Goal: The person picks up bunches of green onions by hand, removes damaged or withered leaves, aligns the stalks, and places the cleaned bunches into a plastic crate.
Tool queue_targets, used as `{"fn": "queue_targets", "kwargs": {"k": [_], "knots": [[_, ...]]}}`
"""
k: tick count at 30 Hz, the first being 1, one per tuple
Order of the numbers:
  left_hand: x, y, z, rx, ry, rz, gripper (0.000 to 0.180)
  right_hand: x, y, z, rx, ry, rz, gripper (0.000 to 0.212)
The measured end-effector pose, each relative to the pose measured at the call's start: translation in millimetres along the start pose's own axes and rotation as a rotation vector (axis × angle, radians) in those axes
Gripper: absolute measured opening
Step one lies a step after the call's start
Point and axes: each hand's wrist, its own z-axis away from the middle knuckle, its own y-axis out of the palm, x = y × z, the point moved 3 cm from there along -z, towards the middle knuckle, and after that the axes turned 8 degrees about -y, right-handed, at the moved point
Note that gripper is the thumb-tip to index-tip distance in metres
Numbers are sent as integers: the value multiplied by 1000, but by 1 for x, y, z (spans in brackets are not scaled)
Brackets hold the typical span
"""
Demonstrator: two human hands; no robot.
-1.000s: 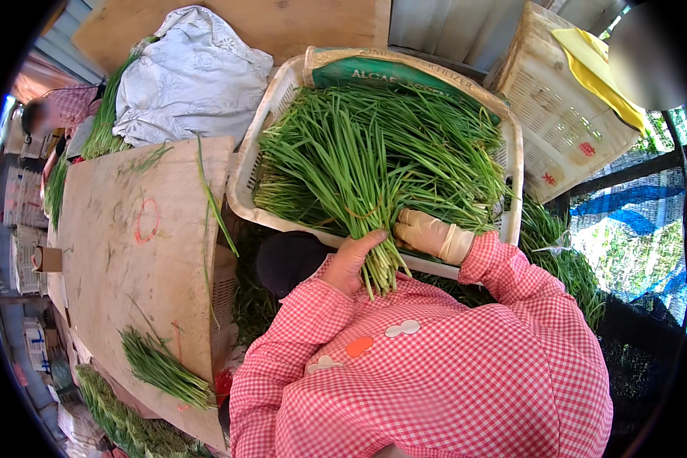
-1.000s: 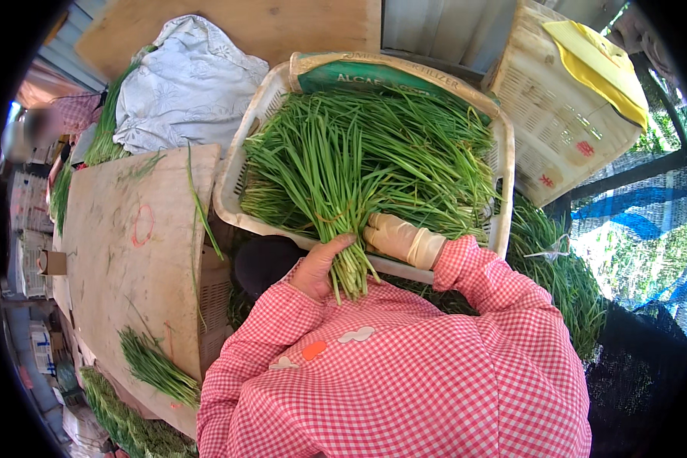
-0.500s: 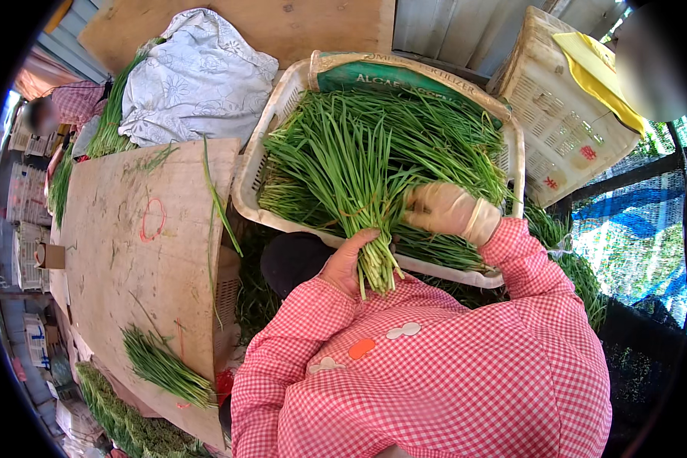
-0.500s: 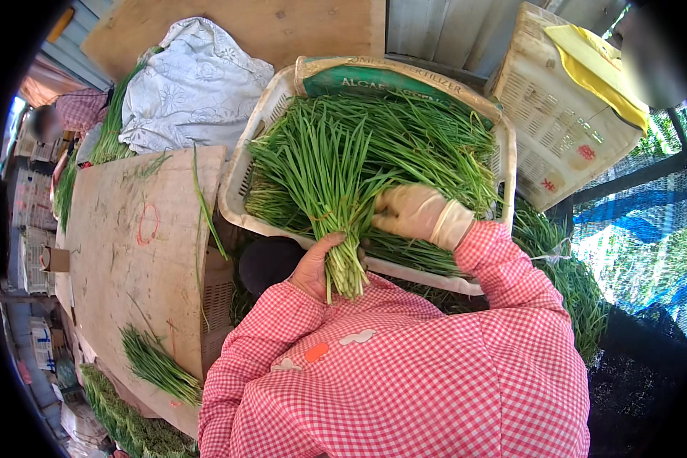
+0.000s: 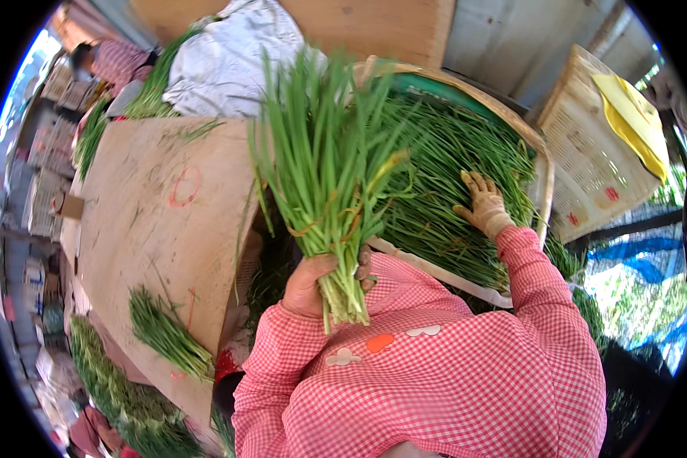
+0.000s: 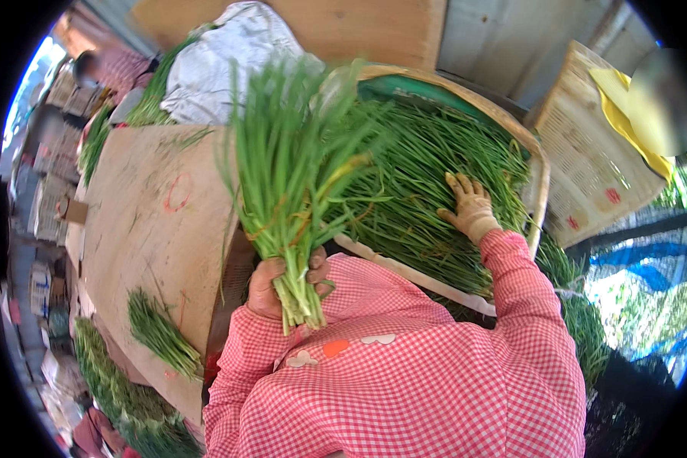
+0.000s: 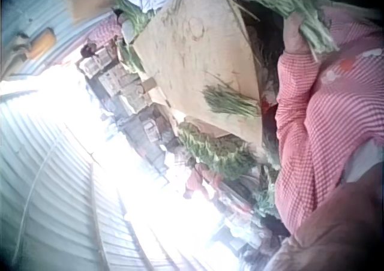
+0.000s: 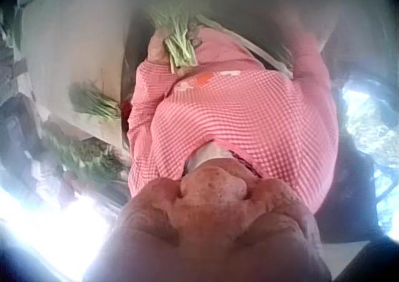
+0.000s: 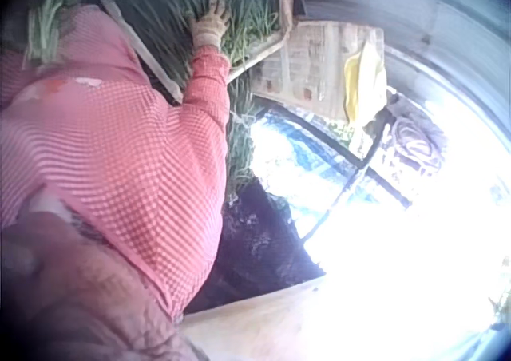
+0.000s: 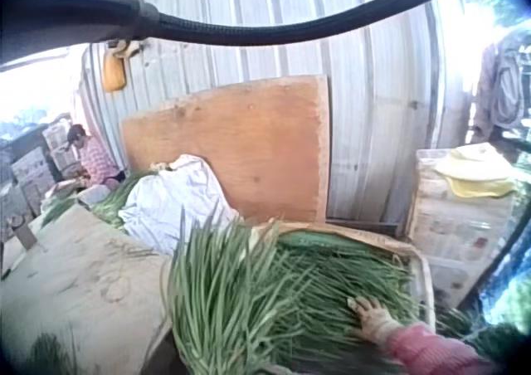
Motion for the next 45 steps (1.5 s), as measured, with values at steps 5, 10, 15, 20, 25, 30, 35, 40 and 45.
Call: {"fn": "queue_targets", "kwargs": {"k": [5, 10, 15, 20, 25, 30, 35, 40, 45], "knots": [[-43, -12, 54, -2, 306, -117, 54, 5, 3, 3, -87, -36, -17, 84], [-38, -86, 101, -102, 515, 114, 42, -14, 22, -5, -89, -135, 33, 84], [12, -170, 129, -330, 477, 404, 44, 21, -29, -11, 174, -71, 234, 81], [21, -164, 139, -239, 509, 445, 39, 103, -103, -21, -123, -400, 35, 62], [21, -154, 158, -78, 442, 424, 44, 257, -145, 5, 407, -609, -1077, 57], [17, -135, 170, -128, 443, 160, 55, 346, -96, -11, 1045, -409, -1488, 63], [9, -115, 190, -217, 422, -208, 65, 438, -117, -28, 1034, -498, -1877, 58], [-5, -120, 194, -306, 333, -546, 72, 483, -134, -39, 927, -561, -1792, 36], [-45, -110, 211, -326, 264, -892, 75, 493, -140, -36, 900, -542, -1817, 35]]}}
